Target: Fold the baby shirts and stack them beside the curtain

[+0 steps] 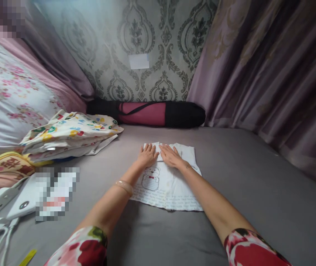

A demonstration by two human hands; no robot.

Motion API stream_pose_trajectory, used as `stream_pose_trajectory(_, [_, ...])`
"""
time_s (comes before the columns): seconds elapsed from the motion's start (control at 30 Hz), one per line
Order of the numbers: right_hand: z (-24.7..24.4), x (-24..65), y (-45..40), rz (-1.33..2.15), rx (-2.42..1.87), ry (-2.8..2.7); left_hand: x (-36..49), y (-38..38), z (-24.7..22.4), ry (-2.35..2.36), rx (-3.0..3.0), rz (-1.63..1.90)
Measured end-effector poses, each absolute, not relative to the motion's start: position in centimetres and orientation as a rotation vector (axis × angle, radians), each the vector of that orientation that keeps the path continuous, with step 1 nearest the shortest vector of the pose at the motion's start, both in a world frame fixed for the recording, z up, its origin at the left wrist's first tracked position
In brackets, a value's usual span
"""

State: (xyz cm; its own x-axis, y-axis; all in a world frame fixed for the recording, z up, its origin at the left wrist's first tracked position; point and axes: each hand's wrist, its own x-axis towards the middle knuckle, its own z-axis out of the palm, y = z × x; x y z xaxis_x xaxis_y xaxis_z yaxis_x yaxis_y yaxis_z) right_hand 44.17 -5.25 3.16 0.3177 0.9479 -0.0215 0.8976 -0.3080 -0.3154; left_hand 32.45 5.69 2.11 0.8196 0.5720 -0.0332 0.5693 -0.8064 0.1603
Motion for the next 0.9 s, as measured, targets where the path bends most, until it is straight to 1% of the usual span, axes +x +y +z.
stream_pose_trajectory(0.13, [2.8,44.7,-5.5,0.135,-2.422,-1.603,33.3,5.2,2.2,0.787,2.913,0.19])
stream_pose_trajectory(0.3, [1.6,44.6,-5.7,0.165,-2.443,-1.56,33.8,5.2,1.1,0.757,2.875,0.144])
stream_pose_trajectory(0.47, [2.3,45.4,-5.6,0.292,-2.425,-1.562,34.5,5.5,2.0,0.733,2.888,0.156])
stream_pose_trajectory(0.67, [1.8,46.5,-5.9,0.138,-2.545,-1.335,35.6,5.8,1.5,0.796,2.852,0.179])
stream_pose_trajectory(0.77, [1.3,46.7,-6.0,0.13,-2.568,-1.33,35.6,5.9,1.0,0.795,2.828,0.146])
stream_pose_trajectory(0.9, [1.9,46.5,-6.2,0.185,-2.575,-1.344,34.9,5.5,1.5,0.816,2.848,0.132])
